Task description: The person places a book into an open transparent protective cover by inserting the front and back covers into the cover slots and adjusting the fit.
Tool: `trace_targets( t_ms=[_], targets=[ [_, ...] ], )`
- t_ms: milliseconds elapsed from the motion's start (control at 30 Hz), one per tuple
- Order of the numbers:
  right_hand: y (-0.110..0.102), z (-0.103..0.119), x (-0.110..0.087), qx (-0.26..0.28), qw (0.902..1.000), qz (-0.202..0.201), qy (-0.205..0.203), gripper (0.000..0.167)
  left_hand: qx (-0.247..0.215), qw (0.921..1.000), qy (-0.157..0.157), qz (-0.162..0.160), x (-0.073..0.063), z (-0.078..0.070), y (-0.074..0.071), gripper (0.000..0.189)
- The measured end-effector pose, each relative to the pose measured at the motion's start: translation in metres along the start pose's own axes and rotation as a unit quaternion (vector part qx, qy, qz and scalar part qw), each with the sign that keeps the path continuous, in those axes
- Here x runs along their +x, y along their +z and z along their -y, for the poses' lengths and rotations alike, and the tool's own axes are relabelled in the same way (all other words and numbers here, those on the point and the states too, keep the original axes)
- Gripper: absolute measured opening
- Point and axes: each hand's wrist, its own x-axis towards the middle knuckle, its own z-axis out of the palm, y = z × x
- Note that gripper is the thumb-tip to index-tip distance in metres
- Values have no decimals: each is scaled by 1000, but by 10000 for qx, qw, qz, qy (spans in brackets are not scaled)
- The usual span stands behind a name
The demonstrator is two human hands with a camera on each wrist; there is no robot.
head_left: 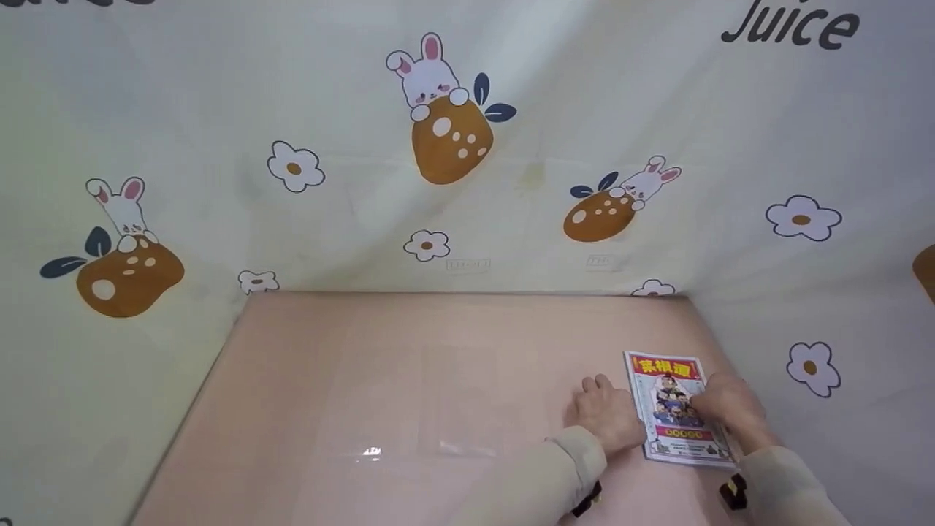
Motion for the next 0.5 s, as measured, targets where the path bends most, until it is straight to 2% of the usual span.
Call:
trace_targets(
  t_ms=[100, 167, 267, 333, 433, 500],
  targets=[
    [2, 5, -2, 97, 9998, -61, -148, 19, 51, 10000, -30, -6, -3, -2, -3, 60],
    [4, 8, -2, 91, 9998, -46, -163, 18, -53, 9999, -55, 98, -4, -3, -7, 71],
    [7, 15, -1, -33, 9999, 39, -147, 21, -398, 9986, -137, 321, -6, -5, -14, 76],
    [8, 19, -1, -105, 9998, 124, -110, 27, -800, 9952, -251, 504, -6, -5, -18, 74],
    [8, 23, 0, -238, 9995, 173, -120, 30, -1739, 9805, -485, 782, -7, -4, -25, 70],
    [9, 25, 1, -297, 9993, 186, -109, 30, -2530, 9603, -697, 950, -6, -3, -29, 70]
  ],
)
